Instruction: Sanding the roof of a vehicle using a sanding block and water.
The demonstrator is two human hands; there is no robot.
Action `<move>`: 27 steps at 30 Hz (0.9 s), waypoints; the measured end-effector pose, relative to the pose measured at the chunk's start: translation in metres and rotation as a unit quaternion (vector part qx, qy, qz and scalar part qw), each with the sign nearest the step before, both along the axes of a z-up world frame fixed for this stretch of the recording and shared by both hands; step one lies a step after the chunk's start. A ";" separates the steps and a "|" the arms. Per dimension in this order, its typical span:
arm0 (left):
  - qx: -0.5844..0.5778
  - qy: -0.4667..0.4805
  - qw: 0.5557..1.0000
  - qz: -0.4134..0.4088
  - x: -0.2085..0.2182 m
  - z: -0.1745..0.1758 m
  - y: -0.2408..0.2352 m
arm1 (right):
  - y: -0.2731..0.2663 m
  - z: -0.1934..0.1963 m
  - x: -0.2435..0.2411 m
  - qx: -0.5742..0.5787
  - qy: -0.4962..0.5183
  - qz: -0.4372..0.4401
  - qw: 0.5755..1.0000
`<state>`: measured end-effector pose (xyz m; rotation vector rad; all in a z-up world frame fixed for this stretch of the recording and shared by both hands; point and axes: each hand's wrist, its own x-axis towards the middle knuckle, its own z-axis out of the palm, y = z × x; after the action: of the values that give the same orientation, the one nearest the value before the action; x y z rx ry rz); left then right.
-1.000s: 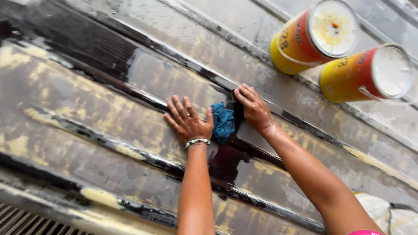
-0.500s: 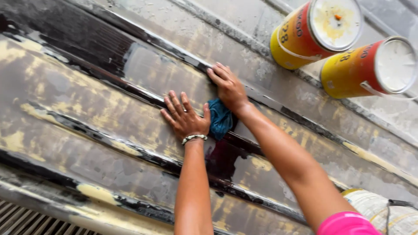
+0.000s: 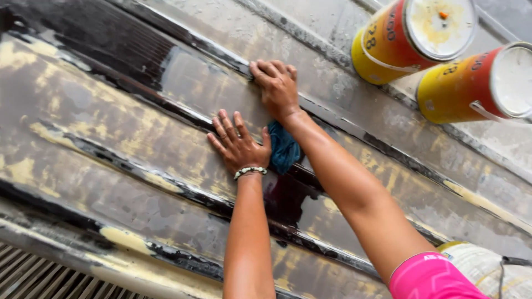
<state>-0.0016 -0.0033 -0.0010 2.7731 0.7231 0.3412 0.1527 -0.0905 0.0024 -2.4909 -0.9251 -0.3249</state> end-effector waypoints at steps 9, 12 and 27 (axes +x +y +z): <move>-0.012 -0.019 1.000 -0.003 0.000 0.004 0.002 | -0.168 0.020 -0.062 -0.036 -0.027 -0.006 0.999; -0.017 -0.015 1.000 -0.002 0.001 0.001 0.001 | -0.129 0.005 -0.039 -0.026 -0.038 -0.011 0.999; 0.014 0.003 0.993 -0.113 -0.005 -0.010 0.003 | -0.089 0.011 -0.033 -0.009 0.003 -0.037 0.999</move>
<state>-0.0070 0.0002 -0.0114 2.8464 0.4005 0.2994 0.1198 -0.1796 0.0131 -2.5462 -0.8377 -0.3340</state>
